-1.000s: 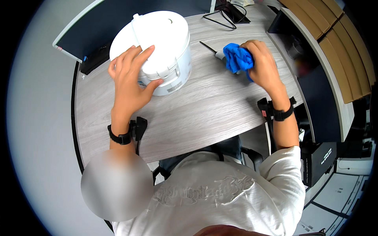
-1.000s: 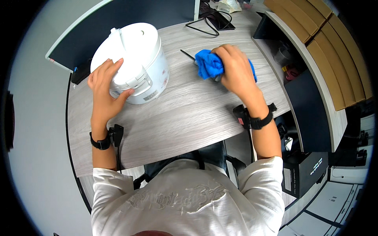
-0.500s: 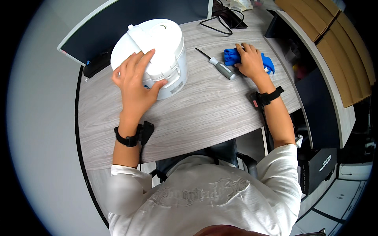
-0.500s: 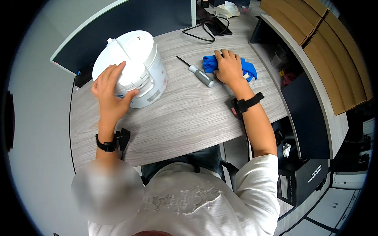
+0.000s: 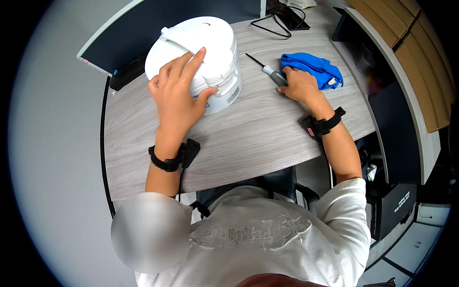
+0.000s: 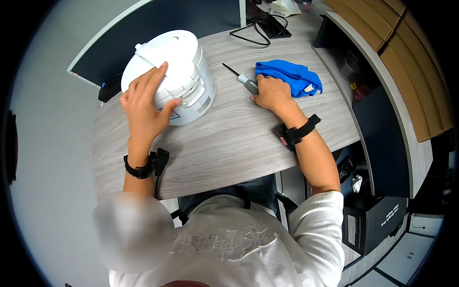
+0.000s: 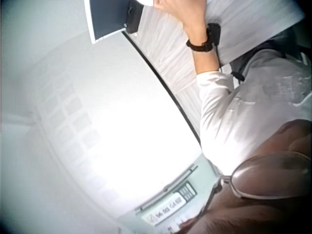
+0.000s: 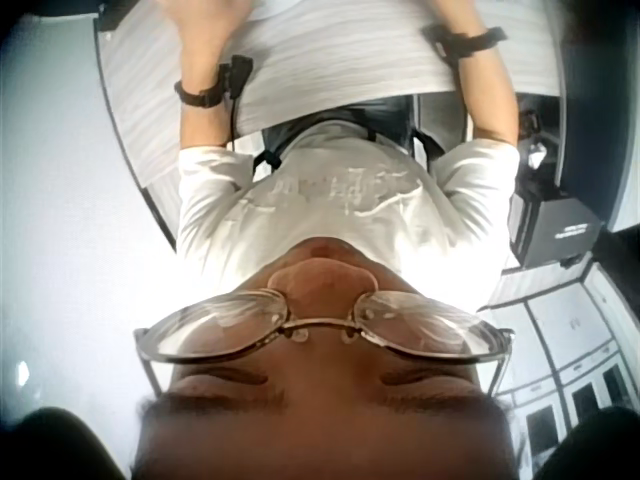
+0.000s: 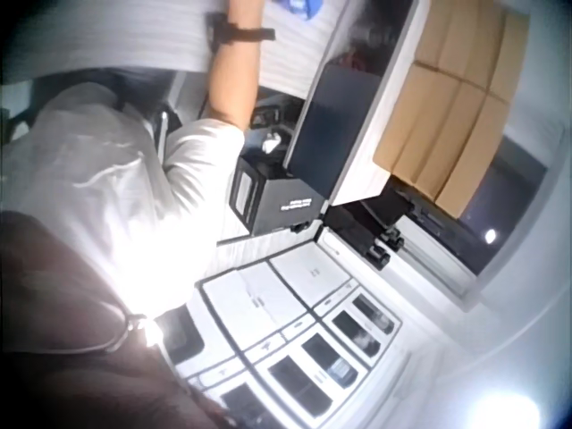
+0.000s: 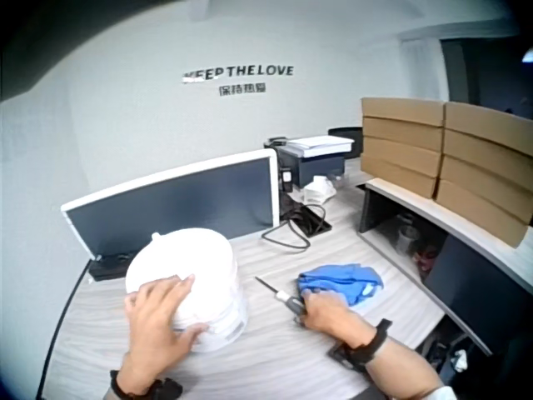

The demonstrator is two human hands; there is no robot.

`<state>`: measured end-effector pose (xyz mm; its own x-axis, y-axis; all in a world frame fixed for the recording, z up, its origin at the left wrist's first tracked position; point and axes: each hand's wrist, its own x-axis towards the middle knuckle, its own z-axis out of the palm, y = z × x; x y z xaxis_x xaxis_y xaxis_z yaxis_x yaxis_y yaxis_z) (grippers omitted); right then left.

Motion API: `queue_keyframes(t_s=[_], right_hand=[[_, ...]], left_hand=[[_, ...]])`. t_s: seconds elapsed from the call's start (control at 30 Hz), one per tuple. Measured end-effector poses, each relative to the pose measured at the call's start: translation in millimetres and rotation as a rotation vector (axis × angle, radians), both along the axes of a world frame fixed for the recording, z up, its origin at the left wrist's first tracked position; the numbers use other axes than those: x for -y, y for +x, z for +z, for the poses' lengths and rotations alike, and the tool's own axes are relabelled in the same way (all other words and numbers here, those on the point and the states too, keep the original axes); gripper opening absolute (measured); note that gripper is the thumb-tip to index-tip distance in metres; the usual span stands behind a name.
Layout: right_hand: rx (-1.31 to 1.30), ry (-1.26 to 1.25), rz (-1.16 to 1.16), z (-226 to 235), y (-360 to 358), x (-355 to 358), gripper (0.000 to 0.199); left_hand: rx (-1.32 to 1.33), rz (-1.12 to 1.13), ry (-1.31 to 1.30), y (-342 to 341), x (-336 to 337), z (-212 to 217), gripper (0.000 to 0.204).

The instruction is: The person wipes the exterior of a white rice cooker with a blue cloth, then uses a screwdriver to remove screws from the lid and body. The lid is detached and set aside, and the person continues unscrewing components from the cooker's rim.

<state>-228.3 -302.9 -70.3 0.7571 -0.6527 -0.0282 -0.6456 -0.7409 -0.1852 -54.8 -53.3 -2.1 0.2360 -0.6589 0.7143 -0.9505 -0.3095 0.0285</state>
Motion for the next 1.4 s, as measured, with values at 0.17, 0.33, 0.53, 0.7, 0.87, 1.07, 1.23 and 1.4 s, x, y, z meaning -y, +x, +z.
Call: queue_keyframes(t_s=[0.17, 0.33, 0.53, 0.7, 0.87, 1.07, 1.23, 1.4], right_hand=[[-0.039, 0.063, -0.008, -1.5, 2.9, 2.6, 0.053], [0.24, 0.106, 0.009, -4.1, -4.1, 13.4, 0.044], [0.664, 0.322, -0.088, 33.6, -16.9, 4.9, 0.032], [0.989, 0.367, -0.081, 40.1, -20.0, 4.7, 0.02], [1.263, 0.541, -0.056, 36.0, -7.0, -3.0, 0.018], [1.415, 0.652, -0.047, 21.8, -0.6, -8.3, 0.019], [1.468, 0.664, -0.018, 17.9, -0.6, -10.4, 0.021], [1.511, 0.667, -0.036, 16.5, -1.2, -13.6, 0.022]], left_hand=[[0.012, 0.015, -0.053, 2.4, 7.6, -4.9, 0.079], [0.005, 0.057, -0.103, 13.2, 17.5, -11.0, 0.077], [0.018, 0.137, -0.115, 28.7, 20.9, -12.3, 0.078], [0.019, 0.149, -0.14, 41.3, 25.7, -16.5, 0.076], [0.065, 0.128, -0.208, 52.3, 29.8, -26.4, 0.073], [0.06, 0.125, -0.219, 53.5, 31.9, -30.4, 0.074], [0.066, 0.122, -0.182, 55.4, 29.7, -29.7, 0.075], [0.073, 0.119, -0.173, 56.0, 29.2, -29.3, 0.075]])
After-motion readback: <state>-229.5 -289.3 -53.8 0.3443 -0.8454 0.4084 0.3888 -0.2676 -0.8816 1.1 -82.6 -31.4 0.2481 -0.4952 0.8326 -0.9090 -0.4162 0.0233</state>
